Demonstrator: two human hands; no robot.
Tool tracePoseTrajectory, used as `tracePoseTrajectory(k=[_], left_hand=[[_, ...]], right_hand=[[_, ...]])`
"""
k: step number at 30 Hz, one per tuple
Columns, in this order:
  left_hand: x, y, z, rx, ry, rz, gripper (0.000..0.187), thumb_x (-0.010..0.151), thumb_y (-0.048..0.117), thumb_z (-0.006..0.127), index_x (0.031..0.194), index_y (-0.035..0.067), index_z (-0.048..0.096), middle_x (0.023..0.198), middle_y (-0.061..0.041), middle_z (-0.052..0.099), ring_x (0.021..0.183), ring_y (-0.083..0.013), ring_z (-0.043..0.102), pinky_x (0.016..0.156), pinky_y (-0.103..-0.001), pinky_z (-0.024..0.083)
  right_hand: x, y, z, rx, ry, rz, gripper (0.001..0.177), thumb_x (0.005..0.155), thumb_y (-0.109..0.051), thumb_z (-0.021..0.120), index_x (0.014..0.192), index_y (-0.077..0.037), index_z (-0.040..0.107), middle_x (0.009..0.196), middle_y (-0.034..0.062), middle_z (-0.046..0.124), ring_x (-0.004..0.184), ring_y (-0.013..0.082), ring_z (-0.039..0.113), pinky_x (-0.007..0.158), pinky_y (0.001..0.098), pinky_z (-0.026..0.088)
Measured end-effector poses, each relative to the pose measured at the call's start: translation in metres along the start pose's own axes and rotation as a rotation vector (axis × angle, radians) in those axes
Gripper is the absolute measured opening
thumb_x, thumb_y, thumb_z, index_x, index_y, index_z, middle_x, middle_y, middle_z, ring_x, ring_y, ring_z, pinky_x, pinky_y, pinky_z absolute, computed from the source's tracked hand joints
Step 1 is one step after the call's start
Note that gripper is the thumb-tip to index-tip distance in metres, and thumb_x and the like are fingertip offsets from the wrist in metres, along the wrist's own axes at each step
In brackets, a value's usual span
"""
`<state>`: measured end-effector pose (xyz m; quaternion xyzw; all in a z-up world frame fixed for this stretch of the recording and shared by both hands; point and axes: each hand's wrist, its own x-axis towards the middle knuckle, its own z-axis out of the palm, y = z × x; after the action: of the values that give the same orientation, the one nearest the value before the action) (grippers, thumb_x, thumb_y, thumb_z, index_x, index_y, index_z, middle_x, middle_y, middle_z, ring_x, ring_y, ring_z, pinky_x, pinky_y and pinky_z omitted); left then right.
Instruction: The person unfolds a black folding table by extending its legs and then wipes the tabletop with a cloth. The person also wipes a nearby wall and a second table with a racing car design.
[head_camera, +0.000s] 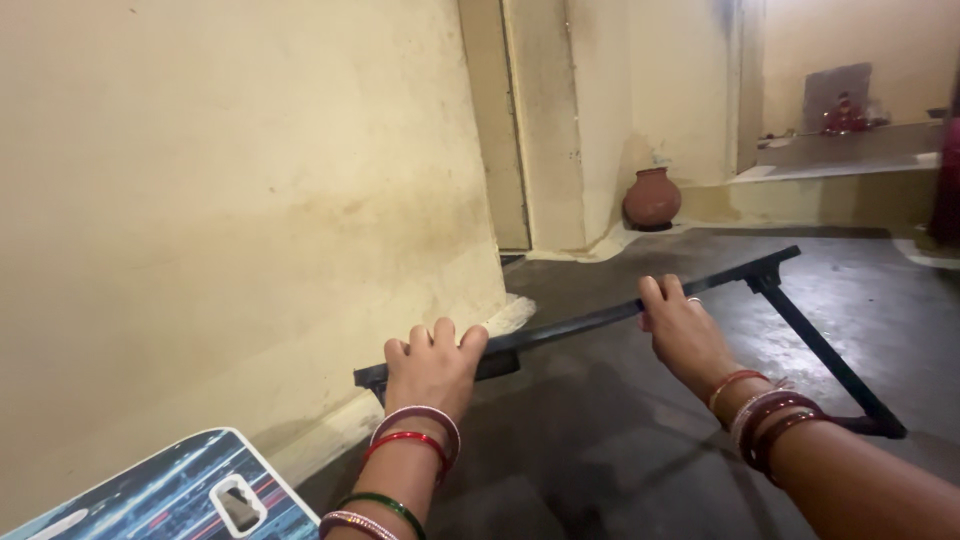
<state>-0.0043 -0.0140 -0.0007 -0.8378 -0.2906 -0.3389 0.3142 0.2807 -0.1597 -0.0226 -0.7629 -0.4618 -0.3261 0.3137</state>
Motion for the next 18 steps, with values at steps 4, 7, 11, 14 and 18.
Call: tracePoseTrajectory(k=[4,7,11,14,18], left_hand=[[-0.006,0.001,-0.004,-0.007,-0.019,0.045,0.023,0.09,0.015,0.059,0.109,0.028,0.059,0.098,-0.002,0.06,0.094,-0.0255,0.062,0.077,-0.048,0.045],[-0.008,0.001,-0.004,0.0,-0.036,0.061,0.021,0.091,0.015,0.058,0.108,0.027,0.059,0.099,-0.002,0.06,0.094,-0.0258,0.061,0.077,-0.048,0.045],[-0.01,0.005,-0.006,0.001,-0.004,0.075,0.024,0.089,0.017,0.059,0.111,0.027,0.059,0.097,-0.004,0.06,0.092,-0.0271,0.062,0.074,-0.049,0.045],[-0.011,0.005,-0.006,0.024,0.007,0.087,0.021,0.091,0.017,0.058,0.111,0.025,0.059,0.097,-0.004,0.061,0.091,-0.0274,0.062,0.075,-0.049,0.045],[-0.014,0.007,-0.006,-0.012,0.019,0.087,0.022,0.091,0.016,0.058,0.111,0.025,0.059,0.097,-0.004,0.061,0.092,-0.0273,0.061,0.074,-0.048,0.045]], right_hand=[[-0.008,0.001,-0.008,0.002,0.004,-0.023,0.032,0.091,-0.015,0.063,0.115,-0.008,0.045,0.116,0.0202,0.057,0.09,0.0462,0.065,0.077,0.0566,0.051],[-0.007,0.003,-0.012,-0.007,-0.071,0.066,0.033,0.088,-0.008,0.065,0.115,-0.007,0.047,0.119,0.0192,0.058,0.092,0.0449,0.065,0.079,0.0549,0.053],[-0.011,0.011,-0.028,0.138,0.112,0.05,0.031,0.082,-0.002,0.069,0.109,-0.011,0.057,0.117,0.0173,0.061,0.1,0.0395,0.067,0.086,0.0491,0.056],[-0.014,0.006,-0.036,0.54,0.342,0.429,0.034,0.086,-0.002,0.064,0.118,-0.003,0.052,0.123,0.0189,0.049,0.096,0.0342,0.067,0.078,0.0422,0.063],[-0.013,-0.011,-0.029,1.059,0.396,1.008,0.054,0.09,-0.017,0.077,0.122,-0.001,0.037,0.114,0.0217,0.05,0.091,0.0263,0.068,0.07,0.0312,0.063]])
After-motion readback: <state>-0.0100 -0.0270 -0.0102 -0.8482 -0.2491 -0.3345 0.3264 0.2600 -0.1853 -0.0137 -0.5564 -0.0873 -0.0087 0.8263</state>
